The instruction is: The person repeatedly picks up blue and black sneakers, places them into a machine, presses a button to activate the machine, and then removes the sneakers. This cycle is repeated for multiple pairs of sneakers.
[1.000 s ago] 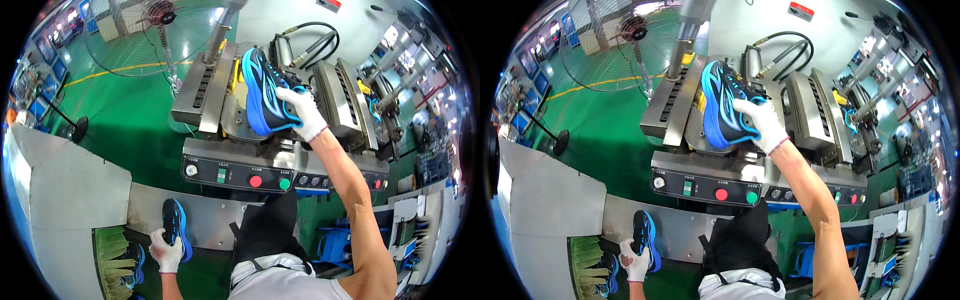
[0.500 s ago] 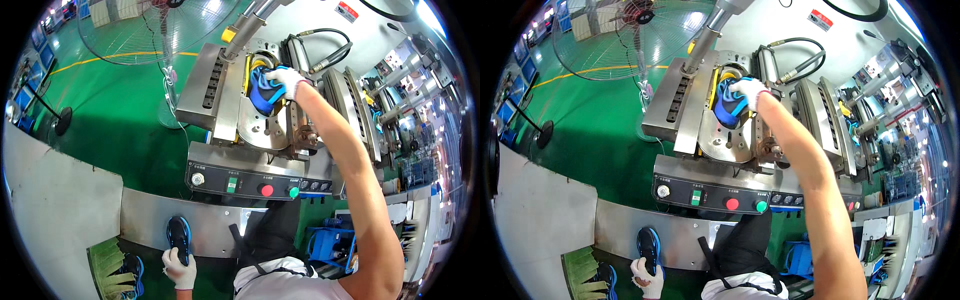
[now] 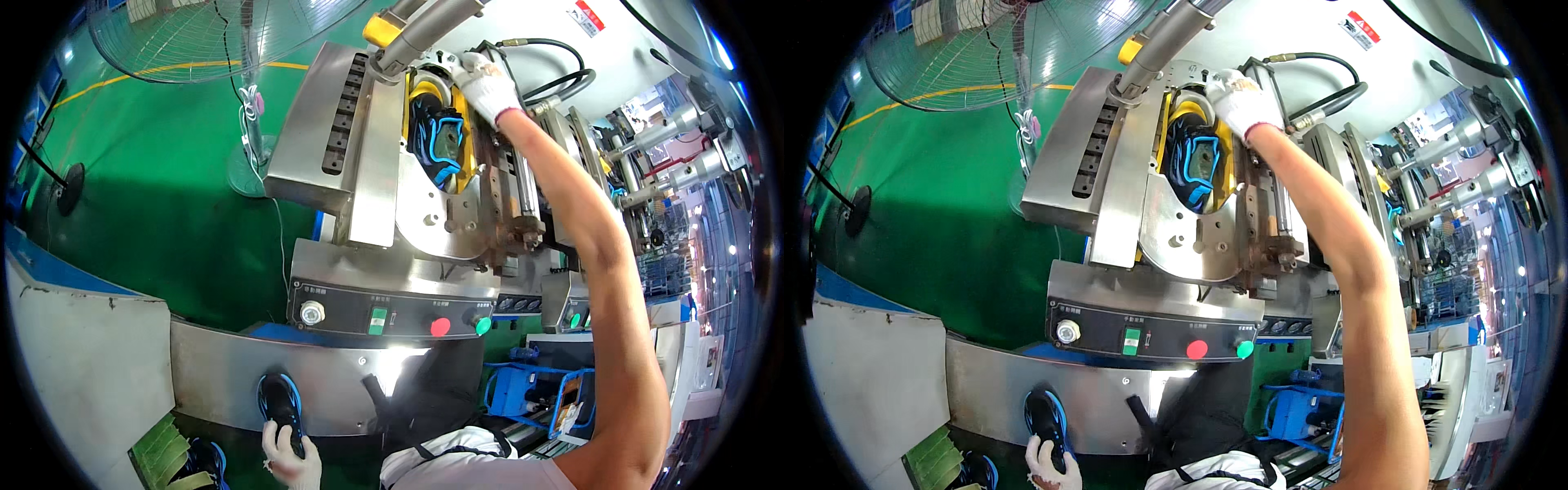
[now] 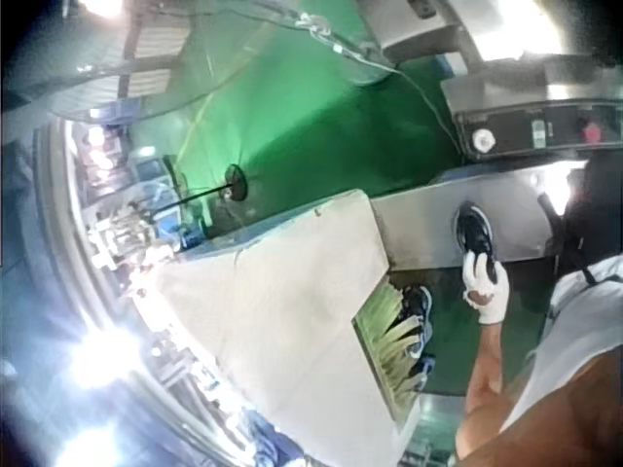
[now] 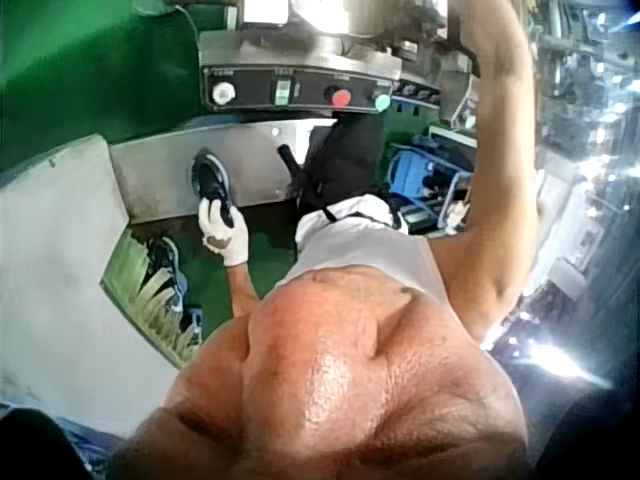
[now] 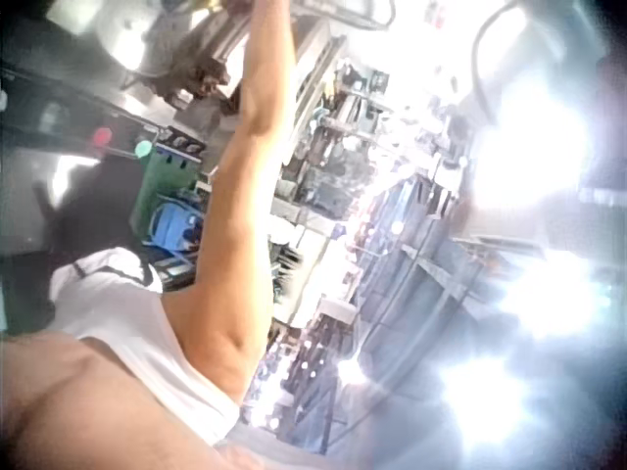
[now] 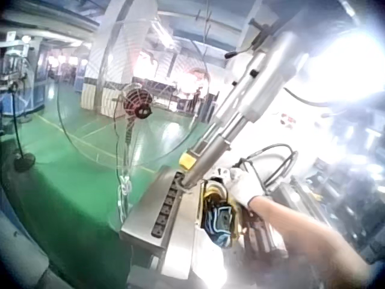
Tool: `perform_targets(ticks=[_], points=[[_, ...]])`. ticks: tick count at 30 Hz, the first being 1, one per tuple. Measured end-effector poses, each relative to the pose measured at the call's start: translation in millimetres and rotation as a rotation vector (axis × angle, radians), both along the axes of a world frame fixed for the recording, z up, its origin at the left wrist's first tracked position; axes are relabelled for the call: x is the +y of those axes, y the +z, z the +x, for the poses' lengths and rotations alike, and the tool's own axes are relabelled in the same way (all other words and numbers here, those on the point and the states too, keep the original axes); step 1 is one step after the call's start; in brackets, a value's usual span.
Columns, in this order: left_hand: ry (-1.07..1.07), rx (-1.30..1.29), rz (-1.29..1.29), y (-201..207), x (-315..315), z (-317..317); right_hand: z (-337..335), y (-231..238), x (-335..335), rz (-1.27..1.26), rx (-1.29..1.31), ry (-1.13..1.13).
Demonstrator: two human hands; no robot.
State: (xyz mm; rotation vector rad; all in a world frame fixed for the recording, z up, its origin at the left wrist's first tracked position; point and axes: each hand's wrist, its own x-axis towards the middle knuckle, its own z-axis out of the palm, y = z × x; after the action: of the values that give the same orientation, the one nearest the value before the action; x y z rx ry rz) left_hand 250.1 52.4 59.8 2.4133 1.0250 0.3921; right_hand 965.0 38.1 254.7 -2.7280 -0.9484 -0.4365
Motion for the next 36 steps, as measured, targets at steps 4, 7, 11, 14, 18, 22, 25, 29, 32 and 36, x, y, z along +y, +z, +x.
perform_targets(ticks=[4, 7, 11, 14, 18, 22, 25, 29, 32, 36], points=[[-0.001, 0.01, 0.009, -0.3, 1.0, -2.0, 68.7, -32.7, 12.9, -0.587, -0.256, 0.157], [-0.025, -0.018, 0.029, 0.8, 6.2, 1.3, 93.5, -70.7, 19.3, -0.678, -0.258, 0.212], [0.001, -0.016, 0.051, 2.2, 5.4, 9.5, 108.7, -97.0, 43.8, -0.559, -0.3, 0.198], [-0.018, 0.015, 0.045, 1.2, 6.1, 12.4, 138.4, -100.0, 22.4, -0.815, -0.474, 0.287], [0.005, 0.017, 0.051, 4.6, 1.0, 11.0, 102.8, -72.3, 38.2, -0.784, -0.339, 0.201], [-0.003, 0.017, 0.052, 0.6, 1.3, 14.3, 124.4, -93.3, 39.8, -0.66, -0.342, 0.017], [0.002, 0.032, 0.031, 4.3, 0.8, 12.6, 119.9, -100.1, 36.3, -0.692, -0.387, -0.001], [0.011, -0.006, 0.062, 3.1, 2.7, 14.7, 76.5, -66.4, 47.5, -0.556, -0.055, 0.002], [-0.014, -0.023, 0.047, 1.3, 3.0, 8.6, 37.5, -22.8, 43.3, -0.24, 0.532, -0.238], [0.016, 0.024, 0.024, -0.7, -2.1, 5.0, -26.7, -17.6, 21.1, -0.233, 0.379, -0.044]])
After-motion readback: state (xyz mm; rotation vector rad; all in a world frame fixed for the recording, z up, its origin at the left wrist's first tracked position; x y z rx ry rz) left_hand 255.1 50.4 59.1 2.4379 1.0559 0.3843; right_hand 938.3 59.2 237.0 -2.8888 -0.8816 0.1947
